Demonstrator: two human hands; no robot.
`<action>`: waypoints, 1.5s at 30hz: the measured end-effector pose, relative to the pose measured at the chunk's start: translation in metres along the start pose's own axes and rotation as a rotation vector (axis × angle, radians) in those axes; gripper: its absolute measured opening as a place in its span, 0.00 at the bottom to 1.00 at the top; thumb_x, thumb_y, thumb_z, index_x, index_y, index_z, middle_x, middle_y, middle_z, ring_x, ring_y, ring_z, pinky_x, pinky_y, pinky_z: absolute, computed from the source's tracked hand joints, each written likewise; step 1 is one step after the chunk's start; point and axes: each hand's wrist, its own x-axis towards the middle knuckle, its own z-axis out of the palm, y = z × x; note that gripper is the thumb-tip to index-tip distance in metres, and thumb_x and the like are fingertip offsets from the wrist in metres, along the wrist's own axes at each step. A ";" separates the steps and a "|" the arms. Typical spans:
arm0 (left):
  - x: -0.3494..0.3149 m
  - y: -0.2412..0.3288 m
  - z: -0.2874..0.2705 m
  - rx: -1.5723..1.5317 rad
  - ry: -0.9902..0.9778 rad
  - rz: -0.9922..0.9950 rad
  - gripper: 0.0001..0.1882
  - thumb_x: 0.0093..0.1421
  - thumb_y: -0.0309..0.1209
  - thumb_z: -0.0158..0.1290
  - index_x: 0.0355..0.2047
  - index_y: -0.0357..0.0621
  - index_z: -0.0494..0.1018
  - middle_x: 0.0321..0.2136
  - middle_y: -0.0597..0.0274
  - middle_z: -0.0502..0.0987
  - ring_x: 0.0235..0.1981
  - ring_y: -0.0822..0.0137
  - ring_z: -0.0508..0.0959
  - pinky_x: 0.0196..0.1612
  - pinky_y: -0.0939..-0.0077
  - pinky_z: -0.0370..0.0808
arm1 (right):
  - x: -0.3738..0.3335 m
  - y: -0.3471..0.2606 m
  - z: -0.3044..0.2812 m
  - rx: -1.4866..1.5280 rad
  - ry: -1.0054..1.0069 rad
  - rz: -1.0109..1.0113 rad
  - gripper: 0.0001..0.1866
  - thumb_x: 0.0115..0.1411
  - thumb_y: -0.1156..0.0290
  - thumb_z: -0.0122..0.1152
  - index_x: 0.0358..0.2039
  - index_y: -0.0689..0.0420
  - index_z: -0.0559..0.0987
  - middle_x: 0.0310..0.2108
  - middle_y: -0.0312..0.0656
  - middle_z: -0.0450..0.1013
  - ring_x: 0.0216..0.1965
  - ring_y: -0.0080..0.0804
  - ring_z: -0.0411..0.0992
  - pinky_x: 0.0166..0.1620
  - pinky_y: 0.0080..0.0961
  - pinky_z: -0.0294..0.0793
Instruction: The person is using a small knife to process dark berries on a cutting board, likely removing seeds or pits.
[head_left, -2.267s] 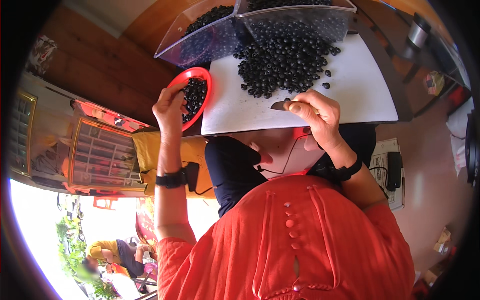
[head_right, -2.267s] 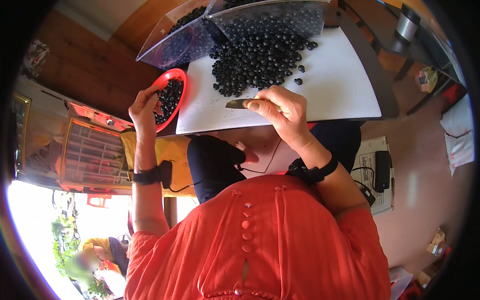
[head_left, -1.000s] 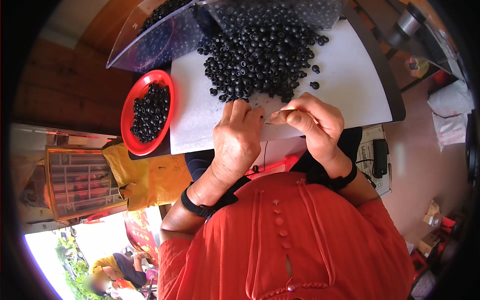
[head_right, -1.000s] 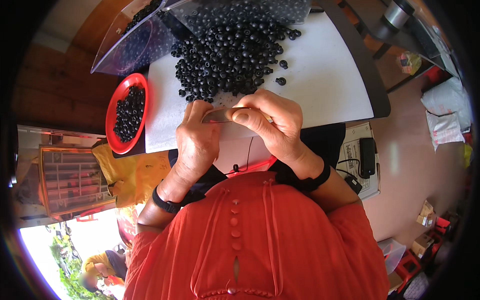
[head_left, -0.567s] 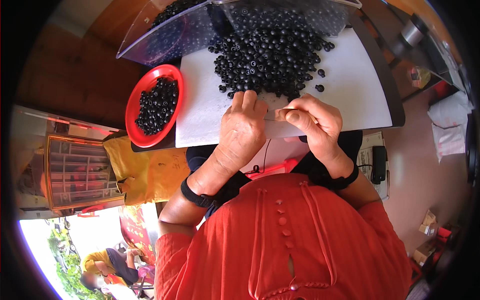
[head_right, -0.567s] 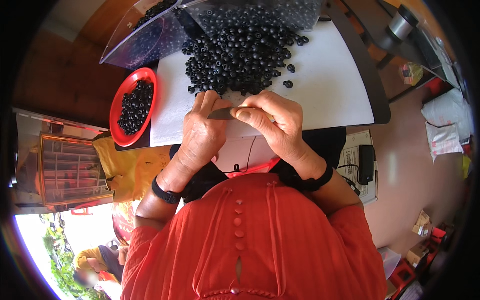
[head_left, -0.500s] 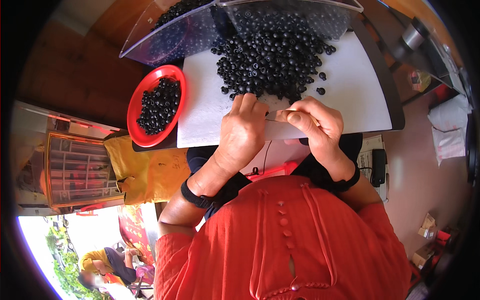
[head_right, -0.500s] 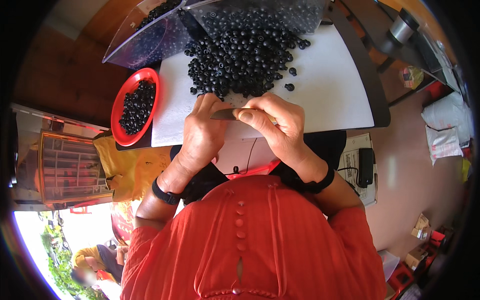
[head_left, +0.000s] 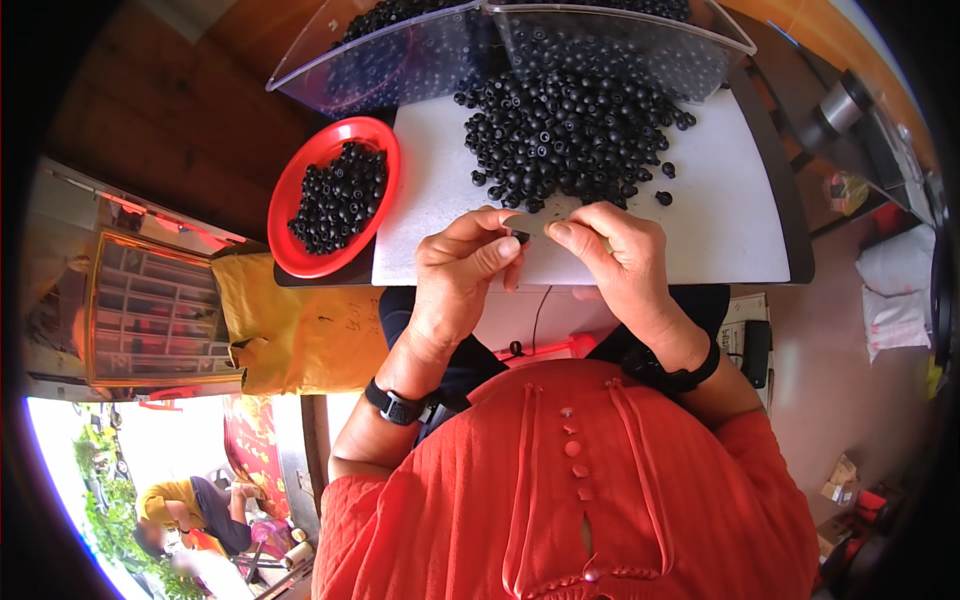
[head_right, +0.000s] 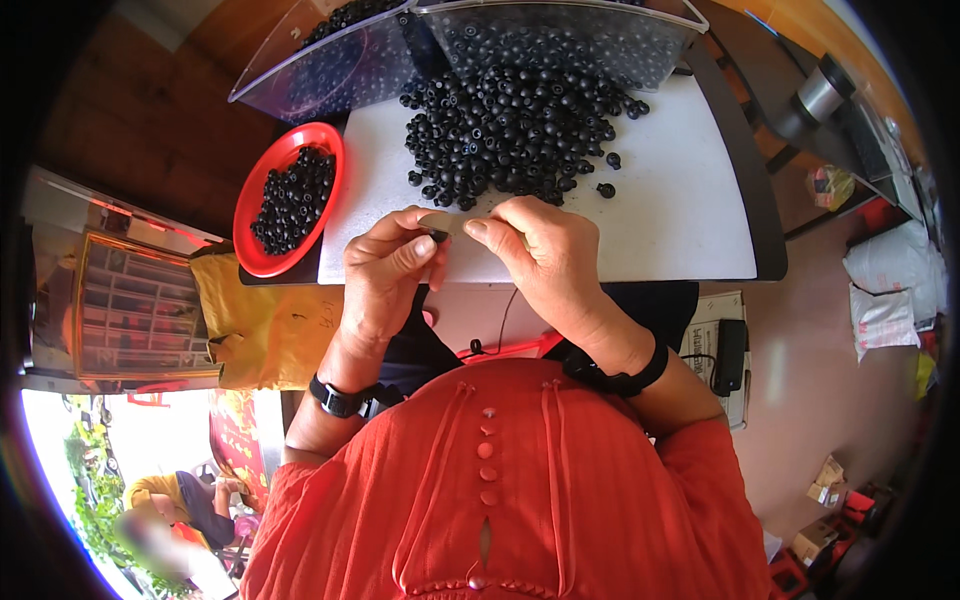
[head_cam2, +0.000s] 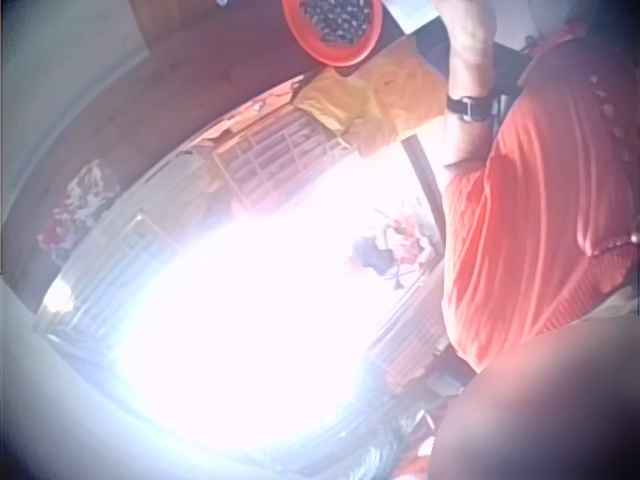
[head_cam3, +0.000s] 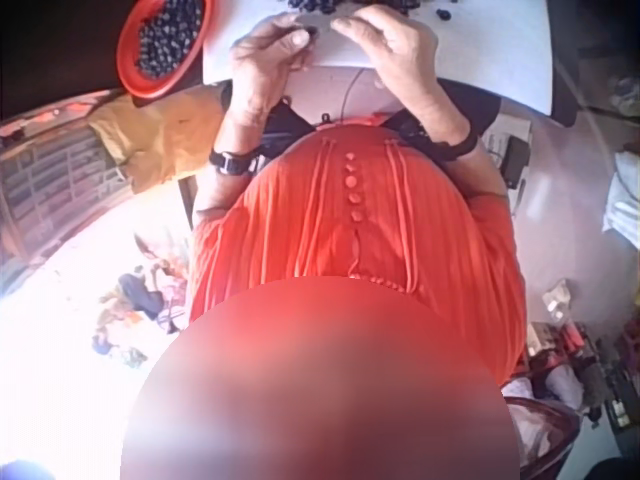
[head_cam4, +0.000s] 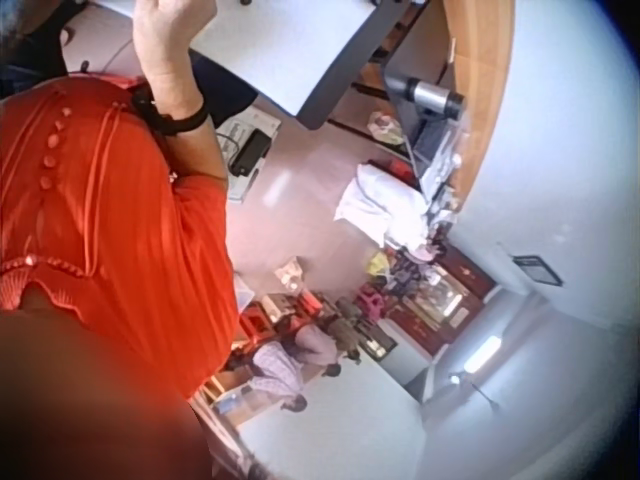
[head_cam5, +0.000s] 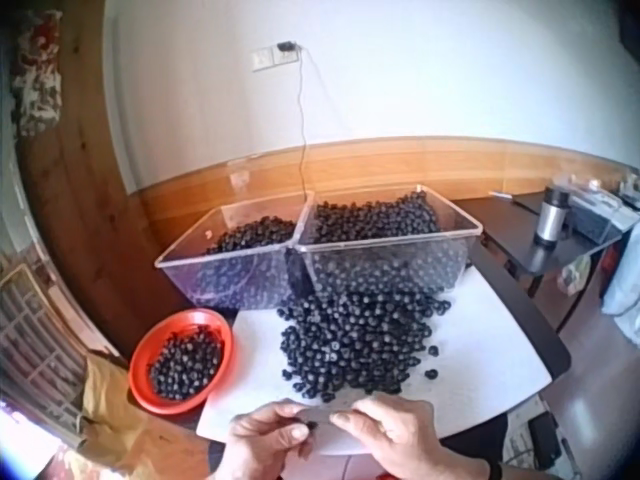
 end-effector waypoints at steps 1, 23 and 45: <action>0.001 -0.001 -0.001 -0.004 -0.017 0.003 0.12 0.68 0.18 0.58 0.51 0.34 0.80 0.37 0.58 0.82 0.32 0.71 0.78 0.32 0.77 0.77 | 0.000 0.002 0.000 -0.012 -0.003 -0.020 0.09 0.63 0.71 0.72 0.28 0.60 0.82 0.20 0.42 0.75 0.18 0.29 0.70 0.24 0.28 0.67; 0.008 -0.002 0.002 -0.015 -0.031 0.039 0.16 0.67 0.15 0.56 0.54 0.33 0.80 0.42 0.58 0.79 0.33 0.69 0.80 0.31 0.77 0.80 | 0.002 0.004 -0.009 -0.092 0.017 -0.057 0.10 0.63 0.70 0.72 0.27 0.59 0.81 0.17 0.40 0.72 0.16 0.28 0.67 0.22 0.28 0.65; 0.005 -0.004 0.002 0.040 -0.050 0.112 0.15 0.67 0.13 0.52 0.52 0.31 0.81 0.45 0.57 0.75 0.37 0.68 0.78 0.33 0.76 0.82 | 0.004 0.009 -0.010 -0.119 -0.015 -0.149 0.10 0.62 0.70 0.73 0.28 0.60 0.81 0.20 0.42 0.75 0.17 0.33 0.71 0.22 0.31 0.68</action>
